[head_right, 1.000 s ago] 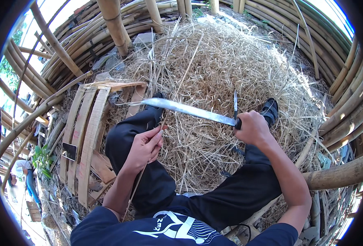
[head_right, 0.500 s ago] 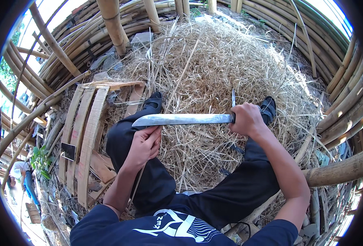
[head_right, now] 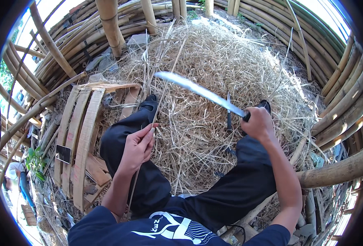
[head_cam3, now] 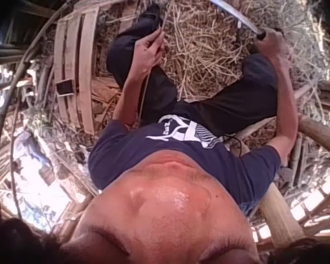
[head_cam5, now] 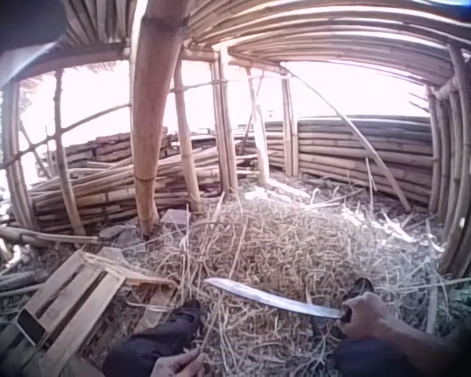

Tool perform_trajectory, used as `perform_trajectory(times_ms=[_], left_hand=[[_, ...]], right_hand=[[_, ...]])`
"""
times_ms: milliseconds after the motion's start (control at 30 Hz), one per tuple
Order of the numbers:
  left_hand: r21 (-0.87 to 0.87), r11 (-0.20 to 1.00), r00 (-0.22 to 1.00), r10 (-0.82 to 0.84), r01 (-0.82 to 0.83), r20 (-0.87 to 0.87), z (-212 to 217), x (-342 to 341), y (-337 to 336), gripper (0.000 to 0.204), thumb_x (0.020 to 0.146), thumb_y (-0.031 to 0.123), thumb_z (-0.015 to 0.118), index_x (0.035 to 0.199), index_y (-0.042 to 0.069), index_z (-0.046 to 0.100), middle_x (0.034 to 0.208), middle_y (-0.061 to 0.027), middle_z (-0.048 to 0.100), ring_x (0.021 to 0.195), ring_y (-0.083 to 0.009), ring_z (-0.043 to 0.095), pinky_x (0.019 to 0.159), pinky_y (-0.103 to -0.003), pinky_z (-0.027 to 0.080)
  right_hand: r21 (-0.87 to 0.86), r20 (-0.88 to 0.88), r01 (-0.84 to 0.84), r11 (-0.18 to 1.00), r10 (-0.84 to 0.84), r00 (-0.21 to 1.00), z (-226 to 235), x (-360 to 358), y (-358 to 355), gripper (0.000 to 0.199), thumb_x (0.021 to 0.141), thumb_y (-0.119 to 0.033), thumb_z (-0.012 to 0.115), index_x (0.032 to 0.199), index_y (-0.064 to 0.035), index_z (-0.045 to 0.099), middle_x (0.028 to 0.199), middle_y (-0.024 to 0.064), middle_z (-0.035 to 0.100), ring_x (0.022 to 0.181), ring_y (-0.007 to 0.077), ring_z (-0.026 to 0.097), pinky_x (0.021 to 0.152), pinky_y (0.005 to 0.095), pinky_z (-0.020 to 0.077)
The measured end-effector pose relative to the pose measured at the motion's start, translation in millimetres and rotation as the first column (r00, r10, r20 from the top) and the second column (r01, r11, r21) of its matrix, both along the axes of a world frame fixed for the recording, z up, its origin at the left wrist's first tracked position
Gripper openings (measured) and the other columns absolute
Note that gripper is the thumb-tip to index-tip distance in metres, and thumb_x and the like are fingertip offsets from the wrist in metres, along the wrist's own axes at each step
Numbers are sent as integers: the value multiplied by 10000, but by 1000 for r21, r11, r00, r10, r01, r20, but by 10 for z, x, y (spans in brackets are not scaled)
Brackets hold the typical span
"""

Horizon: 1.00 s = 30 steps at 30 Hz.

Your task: The person sits on a pile of wood shavings and uses a large blade to whittle a thin bamboo stick, repeatedly drawing the blade along the length of the wood to shave it down.

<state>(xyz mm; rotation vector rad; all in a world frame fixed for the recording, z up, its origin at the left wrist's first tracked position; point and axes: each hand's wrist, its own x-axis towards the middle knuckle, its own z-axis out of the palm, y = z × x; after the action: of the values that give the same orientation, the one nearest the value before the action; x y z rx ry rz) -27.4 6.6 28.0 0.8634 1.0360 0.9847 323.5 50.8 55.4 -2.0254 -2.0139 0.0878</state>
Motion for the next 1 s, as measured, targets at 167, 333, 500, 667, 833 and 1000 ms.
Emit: perform_trajectory(times_ms=[167,333,500,667,833,1000], left_hand=[[15,1000,999,-9,9,-53,-14,104,-11,280,1016,136,469,1269,63,565,709,19,525,384,13,312,340,-168,199],[75,996,995,-30,37,-90,-58,125,-28,268,1007,139,493,1246,84,601,655,52,483,434,3,354,381,-178,266],[42,999,995,-31,35,-95,-54,156,-18,266,1017,133,467,1251,91,588,656,52,458,394,13,291,351,-173,201],[46,998,992,-28,34,-120,-74,150,-7,282,1015,133,474,1271,96,584,655,57,451,397,15,286,353,-174,205],[19,999,994,-34,36,-100,-30,127,-28,312,1011,128,479,1311,106,563,657,61,445,407,13,288,355,-174,210],[47,997,996,-52,56,-76,-24,113,-50,305,1013,121,467,1299,98,569,655,61,440,410,13,287,356,-173,210]], right_hand=[[-140,20,-253,957,258,966,-10,-264,-31,167,636,-213,681,708,-63,671,661,158,646,670,356,651,676,432,534],[-81,20,-324,943,327,945,-121,-232,72,145,623,-208,673,661,-69,656,636,158,636,653,345,654,672,430,537],[-77,140,-280,957,288,947,-152,-198,171,141,605,-205,672,632,-69,644,627,156,635,649,344,653,674,436,536],[-25,120,-307,951,308,944,-200,-163,226,146,592,-204,679,642,-70,652,648,145,642,658,339,650,692,428,538],[-37,175,-288,957,290,941,-172,-149,248,137,598,-200,672,645,-72,653,651,141,645,663,336,652,696,426,537],[-45,153,-244,969,248,957,-101,-141,250,135,603,-208,671,629,-78,646,633,147,639,649,336,649,678,428,534]])
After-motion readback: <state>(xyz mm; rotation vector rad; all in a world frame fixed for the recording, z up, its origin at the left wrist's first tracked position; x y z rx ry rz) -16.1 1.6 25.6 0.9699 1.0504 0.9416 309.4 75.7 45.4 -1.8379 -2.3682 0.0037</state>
